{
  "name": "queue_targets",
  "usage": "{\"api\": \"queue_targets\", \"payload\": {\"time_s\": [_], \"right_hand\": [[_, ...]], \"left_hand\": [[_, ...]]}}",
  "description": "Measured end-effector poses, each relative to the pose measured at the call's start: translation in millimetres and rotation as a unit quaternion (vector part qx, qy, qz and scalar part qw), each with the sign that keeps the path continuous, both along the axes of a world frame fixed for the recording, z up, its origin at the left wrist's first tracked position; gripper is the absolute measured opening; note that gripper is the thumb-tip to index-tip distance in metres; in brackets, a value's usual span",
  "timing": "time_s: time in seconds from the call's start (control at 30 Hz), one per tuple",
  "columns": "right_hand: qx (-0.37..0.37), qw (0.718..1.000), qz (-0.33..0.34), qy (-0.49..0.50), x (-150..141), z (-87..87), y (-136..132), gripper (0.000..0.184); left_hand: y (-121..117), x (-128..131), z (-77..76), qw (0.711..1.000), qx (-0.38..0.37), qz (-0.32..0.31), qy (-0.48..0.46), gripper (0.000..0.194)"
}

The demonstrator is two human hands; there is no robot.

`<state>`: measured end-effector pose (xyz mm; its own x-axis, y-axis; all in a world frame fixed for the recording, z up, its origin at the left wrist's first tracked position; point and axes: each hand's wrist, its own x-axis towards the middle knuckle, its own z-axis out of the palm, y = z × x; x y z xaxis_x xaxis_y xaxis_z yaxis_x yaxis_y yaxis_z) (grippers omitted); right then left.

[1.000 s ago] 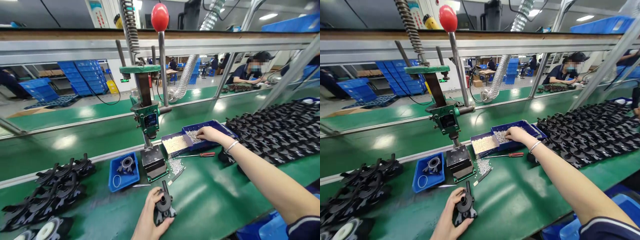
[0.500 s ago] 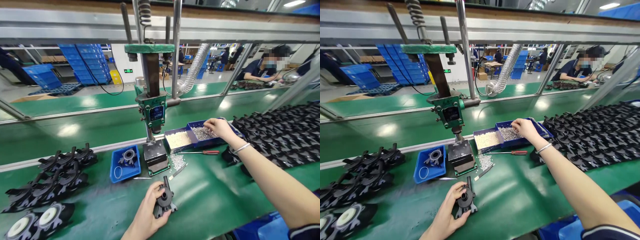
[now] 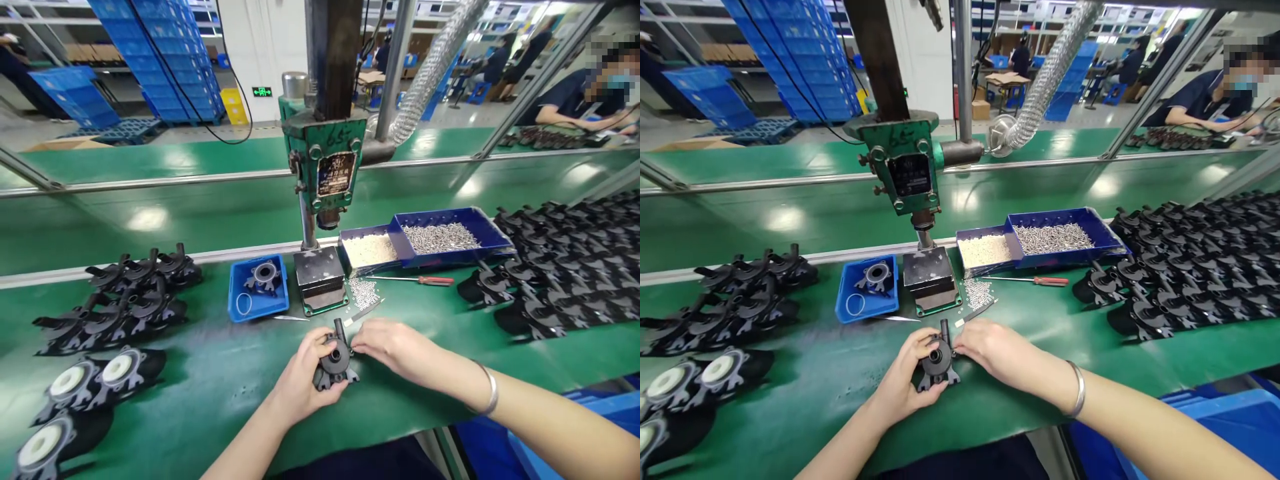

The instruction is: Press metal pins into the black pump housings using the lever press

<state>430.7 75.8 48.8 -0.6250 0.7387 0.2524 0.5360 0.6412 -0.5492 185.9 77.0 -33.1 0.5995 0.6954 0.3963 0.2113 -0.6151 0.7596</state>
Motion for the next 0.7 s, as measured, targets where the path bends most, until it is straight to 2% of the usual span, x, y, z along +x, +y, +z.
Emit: {"api": "queue_targets", "payload": {"time_s": [0.07,0.17,0.23,0.3,0.53,0.7], "right_hand": [[0.023,0.999,0.005,-0.025,-2,2.9,-3,0.022],[0.085,0.989,0.012,-0.121,-7,9.8,-10,0.022],[0.133,0.976,0.013,-0.173,-10,10.0,-17,0.027],[0.160,0.970,0.014,-0.181,-11,6.4,-22,0.029],[0.116,0.979,-0.001,-0.167,-1,-6.3,-35,0.047],[0.160,0.968,0.010,-0.194,-2,-21.8,-45,0.050]], "left_hand": [[0,0,-0.7,1.000,-0.002,-0.001,0.001,0.070],[-1,1,-1.3,1.000,0.002,0.002,-0.003,0.067],[-2,2,-1.4,1.000,0.005,0.005,-0.010,0.065],[-3,3,-1.1,1.000,0.006,0.010,-0.018,0.063],[-4,4,1.6,1.000,-0.004,0.016,-0.026,0.062],[-5,5,-0.8,0.999,-0.009,0.018,-0.025,0.063]]}}
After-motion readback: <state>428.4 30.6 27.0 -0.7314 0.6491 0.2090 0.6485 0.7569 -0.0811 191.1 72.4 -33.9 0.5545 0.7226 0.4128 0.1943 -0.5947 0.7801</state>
